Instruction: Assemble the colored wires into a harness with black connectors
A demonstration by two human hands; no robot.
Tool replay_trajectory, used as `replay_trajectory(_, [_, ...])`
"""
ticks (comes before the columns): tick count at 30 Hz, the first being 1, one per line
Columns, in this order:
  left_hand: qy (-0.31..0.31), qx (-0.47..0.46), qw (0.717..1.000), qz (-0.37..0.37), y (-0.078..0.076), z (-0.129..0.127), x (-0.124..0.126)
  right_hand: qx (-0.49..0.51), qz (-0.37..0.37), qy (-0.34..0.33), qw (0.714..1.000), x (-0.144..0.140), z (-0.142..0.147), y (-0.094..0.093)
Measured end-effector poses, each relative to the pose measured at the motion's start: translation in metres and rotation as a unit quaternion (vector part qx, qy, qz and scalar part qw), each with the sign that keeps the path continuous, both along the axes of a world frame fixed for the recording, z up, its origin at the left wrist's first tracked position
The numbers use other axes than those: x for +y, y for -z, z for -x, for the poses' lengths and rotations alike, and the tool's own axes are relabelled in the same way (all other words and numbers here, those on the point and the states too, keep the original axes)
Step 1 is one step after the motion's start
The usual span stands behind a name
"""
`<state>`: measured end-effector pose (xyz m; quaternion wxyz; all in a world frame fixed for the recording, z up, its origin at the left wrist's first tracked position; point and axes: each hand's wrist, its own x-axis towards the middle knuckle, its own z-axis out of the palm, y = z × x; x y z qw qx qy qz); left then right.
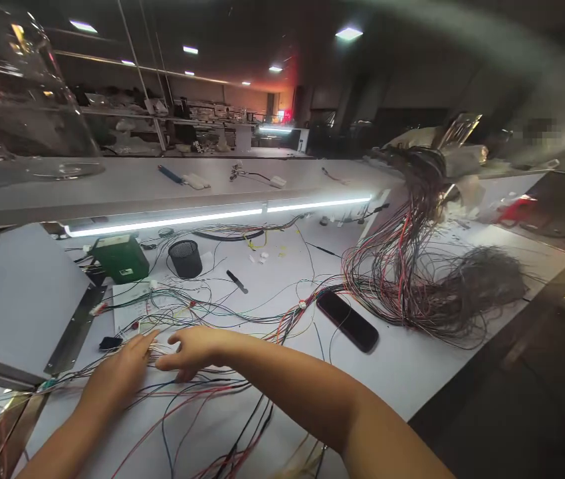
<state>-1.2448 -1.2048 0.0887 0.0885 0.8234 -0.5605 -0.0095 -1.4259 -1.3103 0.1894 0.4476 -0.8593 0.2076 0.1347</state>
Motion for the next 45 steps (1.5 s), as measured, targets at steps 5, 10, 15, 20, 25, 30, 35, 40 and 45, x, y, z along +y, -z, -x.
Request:
replay_trajectory(5, [-0.014, 0.02, 0.998, 0.06, 0.001, -0.016, 0.015, -0.025, 0.106, 0.034, 0.993, 0.009, -0.035, -0.002])
replay_trajectory(10, [-0.12, 0.104, 0.986, 0.056, -0.003, -0.048, 0.021, -0.093, 0.13, 0.072, 0.984, -0.02, -0.004, -0.016])
replay_trajectory(15, [-0.086, 0.102, 0.989, 0.065, 0.0, -0.06, 0.022, -0.123, 0.176, 0.113, 0.97, -0.032, 0.02, -0.019])
replay_trajectory(20, [-0.119, 0.079, 0.988, 0.058, -0.002, -0.043, 0.027, -0.17, 0.19, 0.164, 0.953, -0.026, 0.017, -0.021])
replay_trajectory(25, [-0.079, 0.067, 0.992, 0.076, 0.012, -0.042, 0.03, -0.241, 0.14, 0.197, 0.94, -0.031, 0.018, -0.03])
replay_trajectory(30, [-0.08, 0.087, 0.99, 0.076, 0.027, -0.055, 0.031, -0.359, 0.067, 0.273, 0.89, -0.052, 0.046, -0.042])
replay_trajectory(35, [-0.105, 0.15, 0.973, 0.137, -0.005, -0.018, 0.048, -0.427, -0.054, 0.32, 0.844, -0.04, 0.084, -0.04])
replay_trajectory(40, [-0.113, 0.295, 0.893, 0.319, -0.034, 0.053, 0.08, -0.507, -0.144, 0.357, 0.771, -0.002, 0.112, -0.02])
replay_trajectory(45, [-0.042, 0.561, 0.779, 0.277, -0.049, 0.134, 0.111, -0.384, -0.062, 0.196, 0.9, 0.051, 0.128, 0.01])
